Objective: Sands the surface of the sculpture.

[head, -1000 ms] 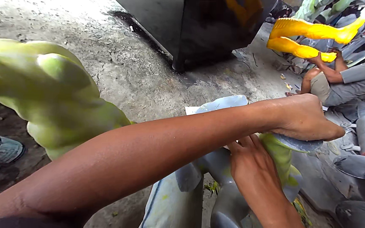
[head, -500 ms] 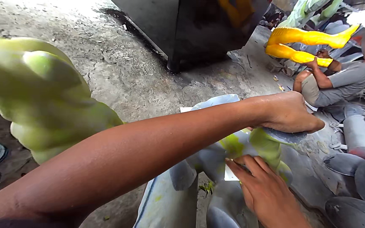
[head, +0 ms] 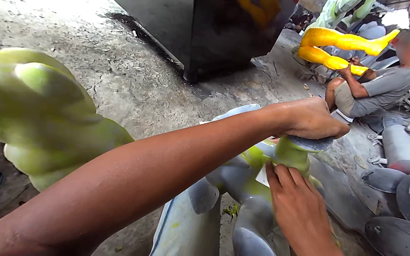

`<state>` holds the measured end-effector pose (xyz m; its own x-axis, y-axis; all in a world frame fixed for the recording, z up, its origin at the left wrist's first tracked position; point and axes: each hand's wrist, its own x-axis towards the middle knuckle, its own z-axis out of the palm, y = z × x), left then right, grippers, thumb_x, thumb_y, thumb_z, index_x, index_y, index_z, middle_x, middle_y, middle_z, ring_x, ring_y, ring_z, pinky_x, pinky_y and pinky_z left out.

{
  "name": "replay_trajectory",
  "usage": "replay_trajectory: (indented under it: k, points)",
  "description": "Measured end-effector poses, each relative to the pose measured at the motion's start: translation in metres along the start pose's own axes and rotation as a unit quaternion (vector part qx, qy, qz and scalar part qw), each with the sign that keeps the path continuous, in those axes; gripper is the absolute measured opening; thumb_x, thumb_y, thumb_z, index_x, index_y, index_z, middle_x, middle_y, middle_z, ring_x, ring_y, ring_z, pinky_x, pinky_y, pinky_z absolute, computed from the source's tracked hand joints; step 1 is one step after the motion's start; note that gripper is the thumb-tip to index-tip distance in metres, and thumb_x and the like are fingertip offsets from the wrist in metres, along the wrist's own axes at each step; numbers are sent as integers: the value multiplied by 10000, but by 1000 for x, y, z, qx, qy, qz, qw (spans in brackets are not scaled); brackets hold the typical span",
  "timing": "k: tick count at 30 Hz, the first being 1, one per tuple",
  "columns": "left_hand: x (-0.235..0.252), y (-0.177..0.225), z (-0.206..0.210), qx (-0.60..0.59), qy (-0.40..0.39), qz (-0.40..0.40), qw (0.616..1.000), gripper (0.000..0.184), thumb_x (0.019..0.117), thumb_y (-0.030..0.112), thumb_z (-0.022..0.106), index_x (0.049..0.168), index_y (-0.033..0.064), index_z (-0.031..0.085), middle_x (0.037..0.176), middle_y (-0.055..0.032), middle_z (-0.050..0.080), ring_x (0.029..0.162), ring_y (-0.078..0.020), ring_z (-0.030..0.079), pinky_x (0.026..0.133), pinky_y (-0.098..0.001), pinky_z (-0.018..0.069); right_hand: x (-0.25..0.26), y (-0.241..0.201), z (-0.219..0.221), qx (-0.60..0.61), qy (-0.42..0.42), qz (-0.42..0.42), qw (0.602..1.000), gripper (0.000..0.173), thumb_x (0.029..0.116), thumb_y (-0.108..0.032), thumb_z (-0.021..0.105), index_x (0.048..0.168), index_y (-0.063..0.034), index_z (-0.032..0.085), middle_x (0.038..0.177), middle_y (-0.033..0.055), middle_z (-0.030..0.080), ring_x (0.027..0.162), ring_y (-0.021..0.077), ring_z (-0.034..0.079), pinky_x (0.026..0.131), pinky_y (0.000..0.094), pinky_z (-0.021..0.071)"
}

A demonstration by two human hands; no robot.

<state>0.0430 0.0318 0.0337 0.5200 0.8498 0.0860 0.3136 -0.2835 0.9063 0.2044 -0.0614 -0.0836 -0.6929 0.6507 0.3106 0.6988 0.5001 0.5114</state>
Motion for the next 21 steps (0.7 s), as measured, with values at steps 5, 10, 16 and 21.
replay_trajectory:
  k: [5,10,16,21]
  points:
    - [1,2,-1,5,5,-7,1000,400,1010,302,608,660,108,589,597,3,513,534,-94,485,502,-309,377,-21,30,-12,48,-59,-67,995,400,873,-149,610,1251,-140,741,1055,74,702,951,277,683,731,397,574]
    - [-1,5,5,9,-2,0,1000,431,1002,300,619,624,106,553,570,1,487,509,-95,463,482,-307,357,16,21,-18,159,18,-8,987,362,919,-204,563,1223,-163,754,1026,41,677,878,224,677,625,380,569]
    - [-5,7,5,17,0,-3,1000,424,1018,309,602,648,101,580,590,-1,503,529,-103,475,501,-317,368,67,-37,-7,85,17,116,989,49,915,-73,642,892,-45,675,838,122,622,806,302,673,552,410,527]
    - [-8,7,1,10,6,-10,1000,407,1017,298,606,663,100,578,600,1,502,533,-97,475,502,-309,371,80,-44,-6,108,5,120,987,33,894,-89,675,878,-62,682,833,120,644,838,312,675,614,438,540]
